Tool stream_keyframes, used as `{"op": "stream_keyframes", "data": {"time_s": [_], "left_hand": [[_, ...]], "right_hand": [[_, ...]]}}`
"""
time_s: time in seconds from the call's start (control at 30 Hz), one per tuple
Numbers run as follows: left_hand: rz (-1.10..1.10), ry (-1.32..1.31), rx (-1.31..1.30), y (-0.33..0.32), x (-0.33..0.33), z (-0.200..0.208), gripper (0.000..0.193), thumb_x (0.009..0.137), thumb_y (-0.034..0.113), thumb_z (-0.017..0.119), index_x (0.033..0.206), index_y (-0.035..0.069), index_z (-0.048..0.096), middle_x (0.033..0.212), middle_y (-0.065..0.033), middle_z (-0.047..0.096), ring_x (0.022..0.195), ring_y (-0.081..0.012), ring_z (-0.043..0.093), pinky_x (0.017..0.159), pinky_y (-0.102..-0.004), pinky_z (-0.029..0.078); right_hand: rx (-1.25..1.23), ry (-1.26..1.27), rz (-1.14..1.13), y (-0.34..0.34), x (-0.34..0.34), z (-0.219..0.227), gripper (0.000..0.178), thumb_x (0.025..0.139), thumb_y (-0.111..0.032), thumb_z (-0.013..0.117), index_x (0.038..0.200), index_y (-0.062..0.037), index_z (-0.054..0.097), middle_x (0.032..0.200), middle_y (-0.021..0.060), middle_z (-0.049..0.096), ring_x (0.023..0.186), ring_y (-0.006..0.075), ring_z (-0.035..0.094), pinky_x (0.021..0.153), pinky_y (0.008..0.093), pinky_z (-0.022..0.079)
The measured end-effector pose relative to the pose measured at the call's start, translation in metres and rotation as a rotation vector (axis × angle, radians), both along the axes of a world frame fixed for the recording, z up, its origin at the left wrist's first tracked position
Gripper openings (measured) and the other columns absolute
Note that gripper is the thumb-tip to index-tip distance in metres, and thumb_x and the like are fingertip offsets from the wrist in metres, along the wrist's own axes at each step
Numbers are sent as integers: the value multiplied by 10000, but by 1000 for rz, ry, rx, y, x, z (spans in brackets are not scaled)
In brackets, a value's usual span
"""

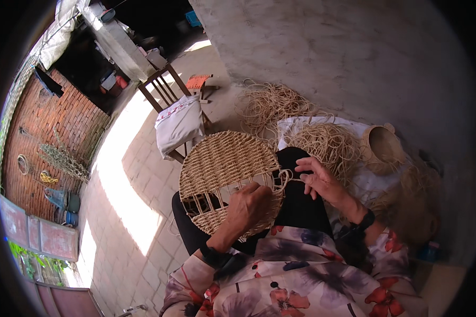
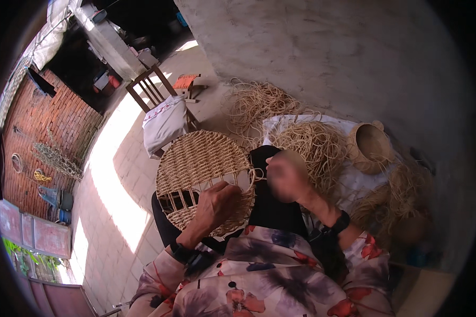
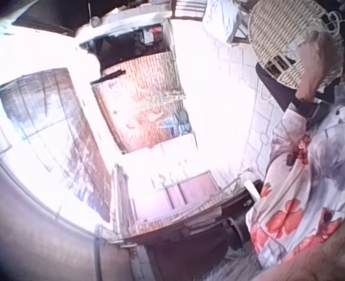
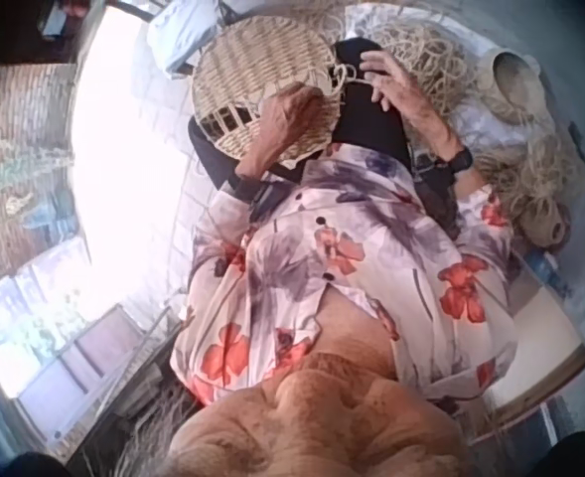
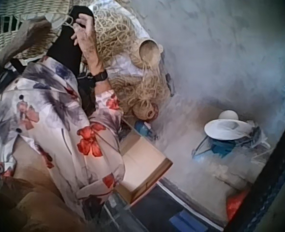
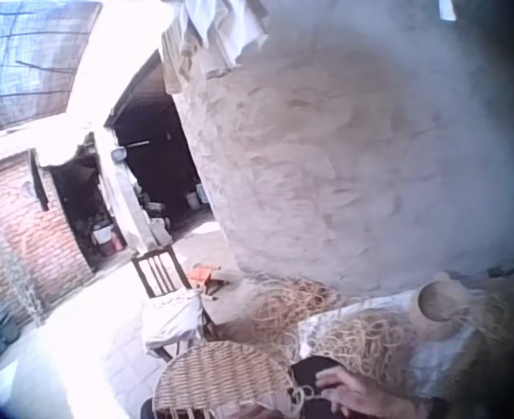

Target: Weave a circular straw basket base using fiber strands.

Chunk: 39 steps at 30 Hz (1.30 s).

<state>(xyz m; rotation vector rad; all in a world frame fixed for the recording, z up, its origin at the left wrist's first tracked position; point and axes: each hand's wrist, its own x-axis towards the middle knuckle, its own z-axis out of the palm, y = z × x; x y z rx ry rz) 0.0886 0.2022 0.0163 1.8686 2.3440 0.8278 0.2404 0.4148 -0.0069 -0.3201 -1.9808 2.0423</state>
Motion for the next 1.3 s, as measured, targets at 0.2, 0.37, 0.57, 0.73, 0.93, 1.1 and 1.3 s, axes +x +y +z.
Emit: {"op": "stream_keyframes", "data": {"time_s": [0.2, 0.37, 0.57, 0.73, 0.93, 1.1, 1.3], "left_hand": [[22, -94, -35, 4, 1, 7, 127, 852, 107, 674, 964, 49, 666, 863, -131, 653, 766, -349, 666, 658, -426, 527], [69, -96, -9, 2, -1, -1, 124, 861, 90, 669, 978, 50, 657, 856, -144, 681, 752, -336, 683, 657, -401, 531], [177, -212, -37, 6, 3, 0, 163, 872, 109, 650, 1033, 97, 630, 849, -153, 701, 742, -358, 689, 632, -434, 530], [179, -139, -73, 9, 4, 5, 164, 863, 122, 671, 1025, 96, 661, 845, -137, 660, 747, -344, 669, 638, -429, 522], [69, 71, -39, 22, 13, 11, 215, 828, 156, 728, 1029, 83, 714, 933, -125, 609, 853, -318, 642, 714, -419, 520], [56, 28, -65, 25, 8, 8, 223, 818, 183, 747, 1021, 95, 720, 932, -106, 620, 849, -312, 633, 719, -421, 506], [33, 42, -2, 35, 15, 17, 219, 789, 159, 742, 982, 66, 694, 920, -108, 642, 802, -313, 632, 667, -425, 485]], "right_hand": [[-236, -51, -188, -15, -5, -8, 393, 894, -51, 603, 1257, -15, 458, 1172, 184, 596, 627, 106, 613, 454, 212, 479], [538, -101, -126, -24, 5, 11, 459, 837, -127, 715, 1212, -32, 468, 1093, 158, 631, 829, 361, 661, 722, 430, 536], [718, -12, -126, -14, 13, -3, 209, 840, -131, 702, 1014, -61, 609, 830, 137, 564, 795, 328, 643, 711, 433, 512], [808, -67, -242, 55, 46, -19, 84, 863, -118, 654, 864, -35, 649, 820, 118, 560, 772, 312, 604, 714, 422, 489], [836, 27, -202, 60, 54, -16, 79, 883, -82, 635, 862, -6, 628, 837, 121, 559, 776, 314, 607, 698, 420, 491], [616, 134, -186, 46, 55, 26, 94, 898, -92, 647, 874, -3, 629, 846, 108, 566, 786, 289, 614, 692, 384, 487], [525, 320, 155, 12, 34, 74, 104, 891, -105, 670, 902, -11, 625, 863, 100, 580, 816, 276, 624, 707, 372, 483]]}}
